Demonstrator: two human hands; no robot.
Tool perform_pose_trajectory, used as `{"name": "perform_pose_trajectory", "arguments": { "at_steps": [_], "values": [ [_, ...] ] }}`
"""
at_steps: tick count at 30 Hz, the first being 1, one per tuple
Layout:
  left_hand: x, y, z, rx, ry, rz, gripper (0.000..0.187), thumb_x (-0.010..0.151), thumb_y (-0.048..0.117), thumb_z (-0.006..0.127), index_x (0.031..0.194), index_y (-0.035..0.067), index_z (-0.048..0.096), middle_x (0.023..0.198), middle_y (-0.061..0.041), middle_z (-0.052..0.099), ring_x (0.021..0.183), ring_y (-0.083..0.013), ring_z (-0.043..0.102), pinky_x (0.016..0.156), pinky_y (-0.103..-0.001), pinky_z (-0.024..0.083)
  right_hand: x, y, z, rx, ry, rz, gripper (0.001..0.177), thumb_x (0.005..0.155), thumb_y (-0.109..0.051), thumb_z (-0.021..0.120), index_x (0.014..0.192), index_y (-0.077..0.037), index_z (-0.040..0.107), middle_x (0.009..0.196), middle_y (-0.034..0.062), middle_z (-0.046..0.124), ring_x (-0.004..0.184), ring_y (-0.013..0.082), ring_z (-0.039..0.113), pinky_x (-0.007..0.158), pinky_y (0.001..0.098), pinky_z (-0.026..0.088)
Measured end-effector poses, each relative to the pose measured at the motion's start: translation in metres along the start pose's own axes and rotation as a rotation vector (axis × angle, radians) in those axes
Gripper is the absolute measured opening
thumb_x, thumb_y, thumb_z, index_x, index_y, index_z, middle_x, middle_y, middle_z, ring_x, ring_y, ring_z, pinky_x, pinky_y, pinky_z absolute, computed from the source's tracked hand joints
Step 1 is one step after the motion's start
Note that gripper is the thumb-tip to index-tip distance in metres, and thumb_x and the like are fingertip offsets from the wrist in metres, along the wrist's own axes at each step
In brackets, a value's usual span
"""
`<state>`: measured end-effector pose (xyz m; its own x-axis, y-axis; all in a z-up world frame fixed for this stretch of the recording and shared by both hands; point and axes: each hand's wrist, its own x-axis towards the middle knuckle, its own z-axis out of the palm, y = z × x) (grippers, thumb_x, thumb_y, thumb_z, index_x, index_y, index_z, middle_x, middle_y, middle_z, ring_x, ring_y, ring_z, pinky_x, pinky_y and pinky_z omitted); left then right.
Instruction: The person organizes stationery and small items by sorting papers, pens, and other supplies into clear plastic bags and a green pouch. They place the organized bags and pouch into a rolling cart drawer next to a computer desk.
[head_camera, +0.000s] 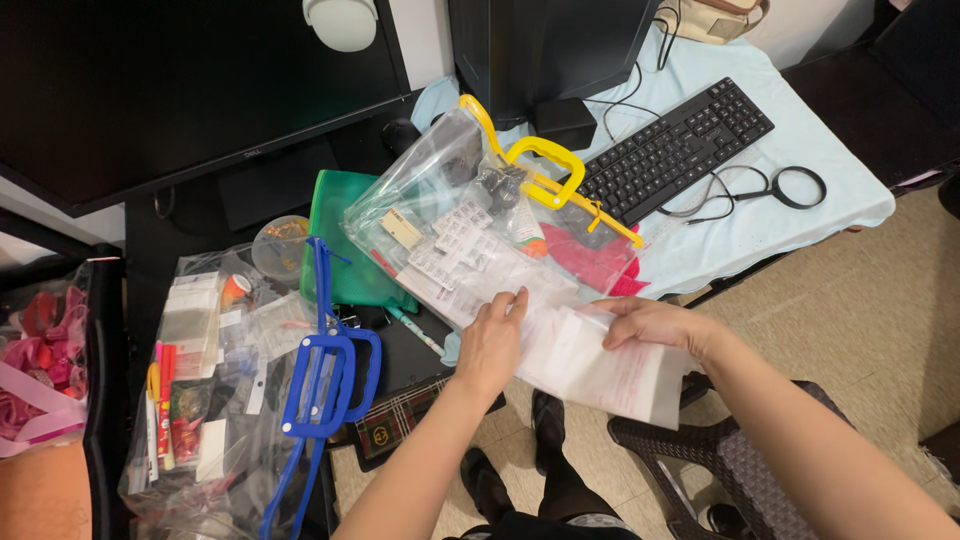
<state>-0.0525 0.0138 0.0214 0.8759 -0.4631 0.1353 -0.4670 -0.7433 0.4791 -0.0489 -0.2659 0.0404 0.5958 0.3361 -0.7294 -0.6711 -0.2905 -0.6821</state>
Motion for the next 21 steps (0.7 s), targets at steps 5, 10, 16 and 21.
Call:
{"name": "perform_pose_trajectory", "arguments": {
  "at_steps": [5, 10, 16, 21],
  "values": [
    [-0.007, -0.006, 0.0, 0.15, 0.052, 0.176, 0.056, 0.082, 0.002, 0.06, 0.138, 0.001, 0.058, 0.133, -0.013, 0.058, 0.104, -0.032, 0.062, 0.083, -0.042, 0.056, -0.01, 0.002, -0.005, 0.293, 0.087, 0.126, 0.065, 0.073, 0.001, 0.062, 0.136, -0.012, 0.059, 0.113, 0.0152, 0.077, 0.085, 0.0238, 0.077, 0.078, 0.0369, 0.064],
    [-0.005, 0.005, -0.002, 0.245, -0.049, 0.207, 0.063, 0.08, 0.003, 0.06, 0.142, -0.002, 0.052, 0.139, -0.011, 0.055, 0.1, -0.0301, 0.061, 0.082, -0.04, 0.055, 0.002, 0.014, -0.011, 0.094, 0.059, 0.151, 0.063, 0.076, -0.001, 0.069, 0.138, -0.01, 0.067, 0.108, 0.0128, 0.076, 0.083, 0.017, 0.074, 0.073, 0.0328, 0.062],
    [0.008, 0.009, -0.008, 0.196, -0.07, 0.137, 0.067, 0.079, 0.002, 0.058, 0.146, 0.002, 0.05, 0.148, -0.014, 0.048, 0.1, -0.0331, 0.06, 0.077, -0.041, 0.056, 0.028, 0.029, -0.023, 0.004, -0.014, 0.193, 0.06, 0.076, -0.001, 0.072, 0.135, -0.006, 0.063, 0.105, 0.0138, 0.075, 0.08, 0.0176, 0.074, 0.072, 0.0352, 0.062],
    [0.016, 0.016, 0.006, 0.31, -0.105, 0.114, 0.064, 0.082, 0.004, 0.058, 0.146, 0.0, 0.049, 0.15, -0.019, 0.045, 0.102, -0.0323, 0.061, 0.079, -0.041, 0.056, 0.023, 0.016, -0.022, -0.007, -0.119, 0.125, 0.058, 0.073, -0.004, 0.068, 0.131, -0.001, 0.069, 0.099, 0.0117, 0.077, 0.076, 0.0179, 0.074, 0.07, 0.0344, 0.062]
  ]
}}
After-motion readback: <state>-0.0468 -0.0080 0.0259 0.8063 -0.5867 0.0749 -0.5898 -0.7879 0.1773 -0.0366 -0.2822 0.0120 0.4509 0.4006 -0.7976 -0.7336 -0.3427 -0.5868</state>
